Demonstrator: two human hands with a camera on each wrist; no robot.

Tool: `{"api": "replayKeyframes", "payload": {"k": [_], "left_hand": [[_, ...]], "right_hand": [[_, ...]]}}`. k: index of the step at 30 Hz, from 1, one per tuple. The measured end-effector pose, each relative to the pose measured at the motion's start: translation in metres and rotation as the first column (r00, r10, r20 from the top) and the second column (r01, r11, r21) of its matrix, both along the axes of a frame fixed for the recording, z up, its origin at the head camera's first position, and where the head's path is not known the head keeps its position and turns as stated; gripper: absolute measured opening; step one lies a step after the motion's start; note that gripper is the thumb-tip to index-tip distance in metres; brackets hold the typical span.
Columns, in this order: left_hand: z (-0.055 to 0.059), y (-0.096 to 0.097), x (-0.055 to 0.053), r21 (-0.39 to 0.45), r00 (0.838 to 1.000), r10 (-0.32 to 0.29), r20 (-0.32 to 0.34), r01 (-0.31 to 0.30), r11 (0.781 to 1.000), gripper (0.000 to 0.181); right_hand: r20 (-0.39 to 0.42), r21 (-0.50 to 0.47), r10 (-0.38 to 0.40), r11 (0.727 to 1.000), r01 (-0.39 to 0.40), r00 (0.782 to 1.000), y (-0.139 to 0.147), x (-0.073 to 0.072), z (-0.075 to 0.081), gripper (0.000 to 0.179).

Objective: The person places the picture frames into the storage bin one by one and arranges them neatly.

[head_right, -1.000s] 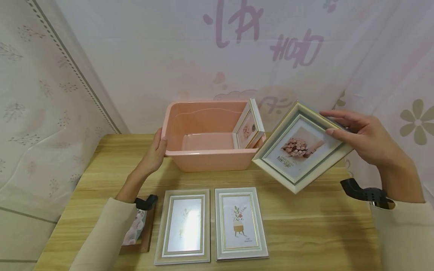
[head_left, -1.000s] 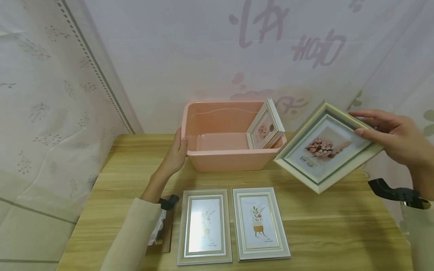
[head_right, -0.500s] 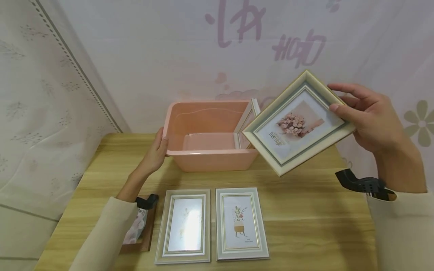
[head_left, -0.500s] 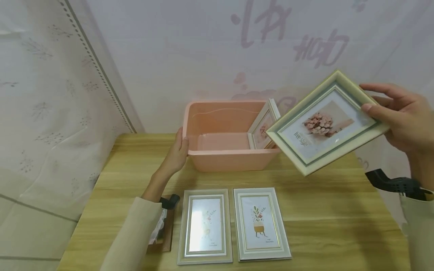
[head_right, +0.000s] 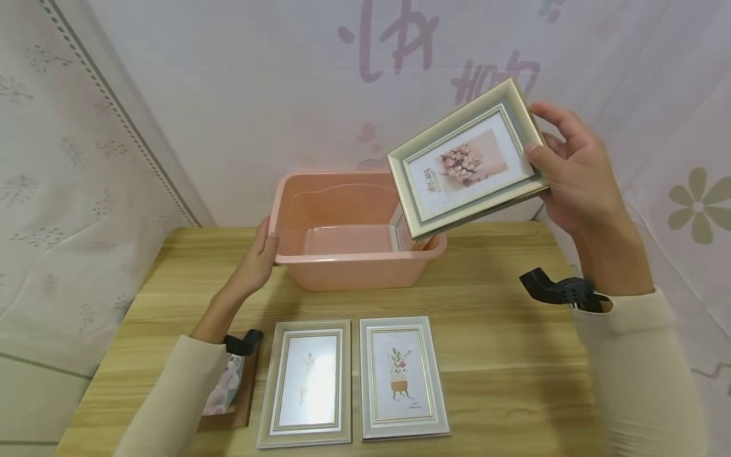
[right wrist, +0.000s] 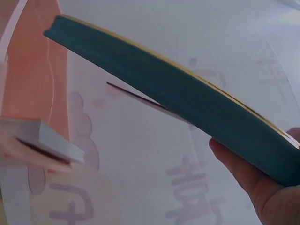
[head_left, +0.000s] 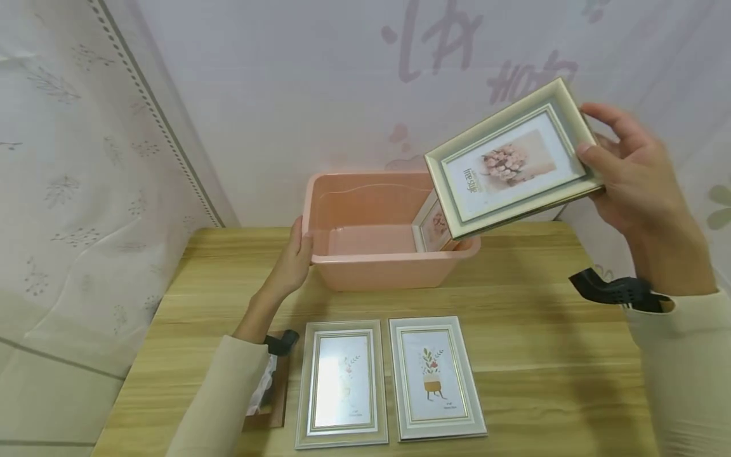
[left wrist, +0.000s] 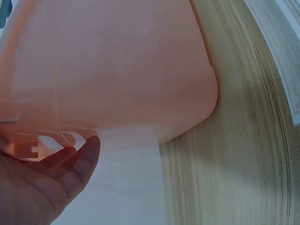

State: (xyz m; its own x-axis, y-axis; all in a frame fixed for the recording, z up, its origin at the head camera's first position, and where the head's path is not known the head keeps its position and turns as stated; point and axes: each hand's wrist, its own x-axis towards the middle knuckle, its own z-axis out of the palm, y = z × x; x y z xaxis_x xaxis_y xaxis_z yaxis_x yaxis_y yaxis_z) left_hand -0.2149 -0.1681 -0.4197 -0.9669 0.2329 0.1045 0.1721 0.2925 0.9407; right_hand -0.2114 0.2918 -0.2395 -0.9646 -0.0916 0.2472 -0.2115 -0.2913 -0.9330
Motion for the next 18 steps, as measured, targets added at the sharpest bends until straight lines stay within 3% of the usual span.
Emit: {"api": "replayKeyframes", "payload": {"k": [5,8,14,18], "left_hand": [[0.012,0.003,0.005,-0.009,1.000,-0.008,0.018,0.008,1.000,0.049],[0.013,0.004,0.008,-0.010,1.000,-0.014,0.025,0.014,1.000,0.049],[-0.002,0.000,0.002,-0.015,1.000,-0.013,0.001,0.013,1.000,0.051],[-0.006,-0.003,0.000,-0.015,1.000,-0.015,-0.027,0.015,1.000,0.051]], "right_hand": [[0.062,-0.139,-0.025,0.990,0.033,0.998,-0.015,-0.009,-0.003,0.046],[0.069,-0.179,-0.031,0.983,0.043,0.997,-0.023,-0.011,-0.009,0.043],[0.098,-0.078,-0.052,0.995,0.059,0.994,-0.043,-0.016,-0.019,0.046],[0.120,-0.010,-0.057,0.998,0.059,0.991,-0.058,-0.021,-0.025,0.046]]}}
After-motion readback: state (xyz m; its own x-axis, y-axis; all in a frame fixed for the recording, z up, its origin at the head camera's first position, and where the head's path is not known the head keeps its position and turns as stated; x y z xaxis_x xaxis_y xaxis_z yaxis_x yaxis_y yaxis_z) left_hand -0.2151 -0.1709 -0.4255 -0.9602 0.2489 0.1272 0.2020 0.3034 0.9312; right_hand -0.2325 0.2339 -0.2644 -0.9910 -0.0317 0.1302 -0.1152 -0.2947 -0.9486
